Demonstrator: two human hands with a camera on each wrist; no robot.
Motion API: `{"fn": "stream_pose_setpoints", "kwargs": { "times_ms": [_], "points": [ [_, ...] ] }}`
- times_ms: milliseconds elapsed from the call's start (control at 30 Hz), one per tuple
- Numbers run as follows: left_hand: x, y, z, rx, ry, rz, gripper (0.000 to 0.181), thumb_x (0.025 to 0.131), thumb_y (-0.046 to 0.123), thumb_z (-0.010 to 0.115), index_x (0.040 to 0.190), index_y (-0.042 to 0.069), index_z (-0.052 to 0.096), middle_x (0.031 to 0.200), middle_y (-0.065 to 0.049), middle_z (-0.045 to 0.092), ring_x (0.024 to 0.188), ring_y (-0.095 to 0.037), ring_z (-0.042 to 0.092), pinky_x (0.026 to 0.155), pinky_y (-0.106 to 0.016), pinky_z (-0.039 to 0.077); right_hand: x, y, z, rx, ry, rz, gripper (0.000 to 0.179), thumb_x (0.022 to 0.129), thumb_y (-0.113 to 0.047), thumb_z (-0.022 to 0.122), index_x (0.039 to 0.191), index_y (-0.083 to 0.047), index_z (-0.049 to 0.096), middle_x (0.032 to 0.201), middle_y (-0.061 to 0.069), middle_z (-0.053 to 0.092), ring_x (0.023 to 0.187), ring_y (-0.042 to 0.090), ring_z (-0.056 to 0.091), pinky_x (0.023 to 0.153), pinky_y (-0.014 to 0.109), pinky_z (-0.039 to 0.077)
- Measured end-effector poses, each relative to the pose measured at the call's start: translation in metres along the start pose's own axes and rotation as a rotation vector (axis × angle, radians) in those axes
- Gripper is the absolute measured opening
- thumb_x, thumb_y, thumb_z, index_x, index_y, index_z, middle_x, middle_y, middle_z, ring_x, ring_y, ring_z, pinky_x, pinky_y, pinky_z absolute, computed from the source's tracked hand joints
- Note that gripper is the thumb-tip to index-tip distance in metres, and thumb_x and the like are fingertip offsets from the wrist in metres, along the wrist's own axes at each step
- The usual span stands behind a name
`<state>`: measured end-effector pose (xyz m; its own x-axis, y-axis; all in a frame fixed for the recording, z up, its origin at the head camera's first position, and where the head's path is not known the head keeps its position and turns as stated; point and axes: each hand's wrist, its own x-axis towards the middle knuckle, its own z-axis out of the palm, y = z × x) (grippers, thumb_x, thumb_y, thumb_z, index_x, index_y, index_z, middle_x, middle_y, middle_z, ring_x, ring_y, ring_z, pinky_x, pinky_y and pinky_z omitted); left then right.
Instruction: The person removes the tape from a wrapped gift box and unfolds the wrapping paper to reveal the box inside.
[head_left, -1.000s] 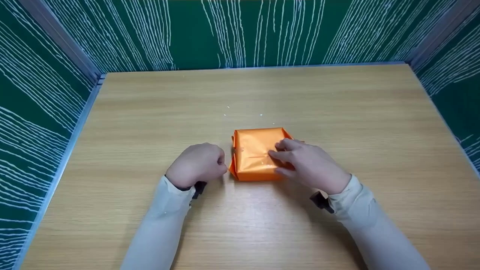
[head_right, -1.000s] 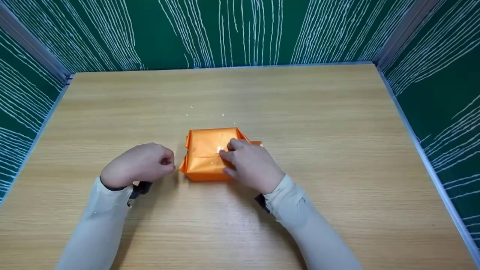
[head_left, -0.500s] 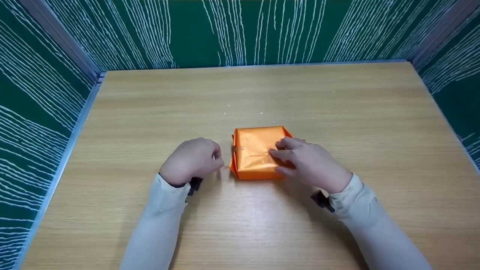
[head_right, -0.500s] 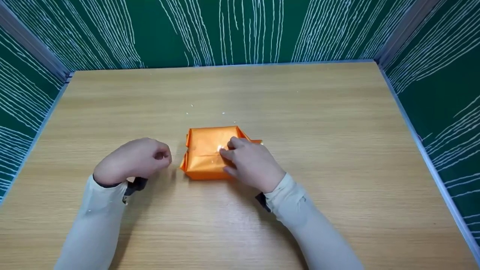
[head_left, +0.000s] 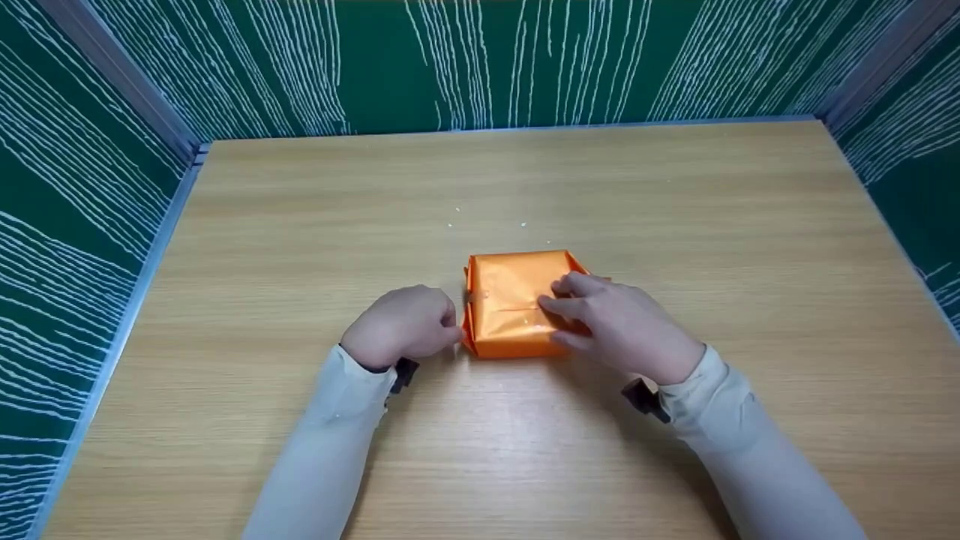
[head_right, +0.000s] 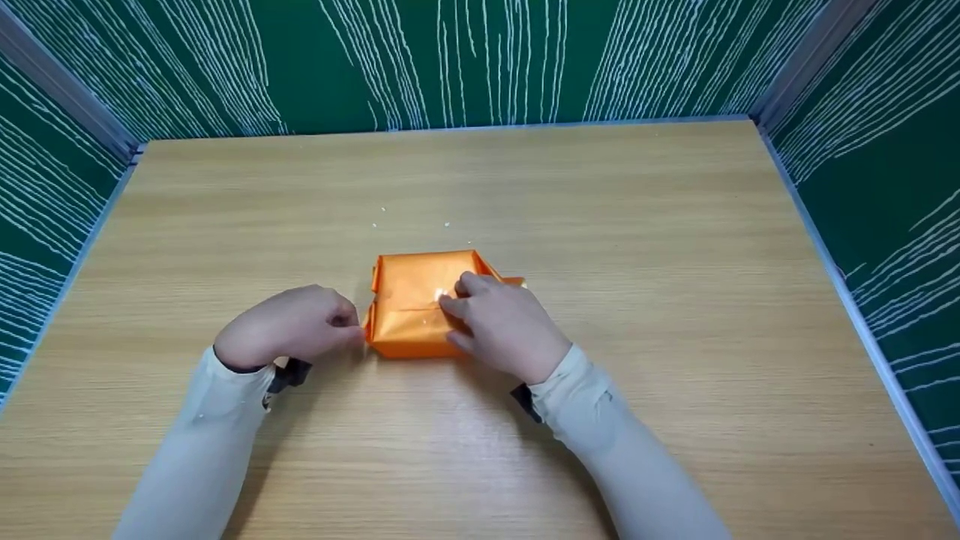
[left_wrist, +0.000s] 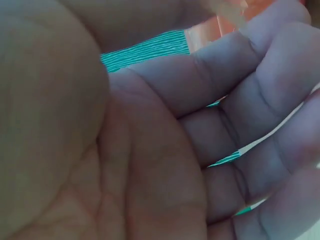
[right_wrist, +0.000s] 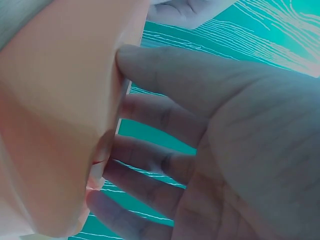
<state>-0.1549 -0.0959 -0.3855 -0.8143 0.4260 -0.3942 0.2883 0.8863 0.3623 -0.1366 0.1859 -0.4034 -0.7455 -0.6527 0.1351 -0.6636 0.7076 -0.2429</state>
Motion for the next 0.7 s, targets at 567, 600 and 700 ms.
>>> {"fn": "stream_pose_setpoints", "kwargs": {
  "times_ms": [567, 600, 700],
  "points": [
    [0.001, 0.001, -0.008, -0.05, 0.356, 0.092, 0.016, 0.098, 0.018, 0.057, 0.101, 0.014, 0.072, 0.079, 0.003, 0.064, 0.073, -0.018, 0.059, 0.07, -0.034, 0.049, 0.002, -0.001, -0.002, -0.013, -0.054, 0.033, 0.042, 0.092, -0.028, 0.081, 0.129, -0.009, 0.074, 0.123, 0.016, 0.067, 0.1, 0.035, 0.068, 0.087, 0.05, 0.058],
    [0.002, 0.003, -0.008, -0.054, 0.377, 0.097, 0.016, 0.099, 0.019, 0.058, 0.106, 0.014, 0.072, 0.081, 0.003, 0.064, 0.075, -0.017, 0.059, 0.07, -0.034, 0.049, 0.002, -0.001, -0.003, -0.012, -0.055, 0.039, 0.043, 0.092, -0.028, 0.081, 0.129, -0.009, 0.074, 0.124, 0.016, 0.067, 0.101, 0.035, 0.068, 0.088, 0.051, 0.058],
    [0.006, 0.007, -0.006, -0.038, 0.406, 0.111, 0.02, 0.101, 0.022, 0.062, 0.116, 0.014, 0.07, 0.089, 0.002, 0.065, 0.081, -0.017, 0.06, 0.073, -0.035, 0.051, 0.003, -0.001, -0.004, 0.007, -0.057, 0.068, 0.049, 0.091, -0.027, 0.081, 0.132, -0.004, 0.07, 0.122, 0.016, 0.068, 0.1, 0.035, 0.069, 0.089, 0.051, 0.058]
  ]
}}
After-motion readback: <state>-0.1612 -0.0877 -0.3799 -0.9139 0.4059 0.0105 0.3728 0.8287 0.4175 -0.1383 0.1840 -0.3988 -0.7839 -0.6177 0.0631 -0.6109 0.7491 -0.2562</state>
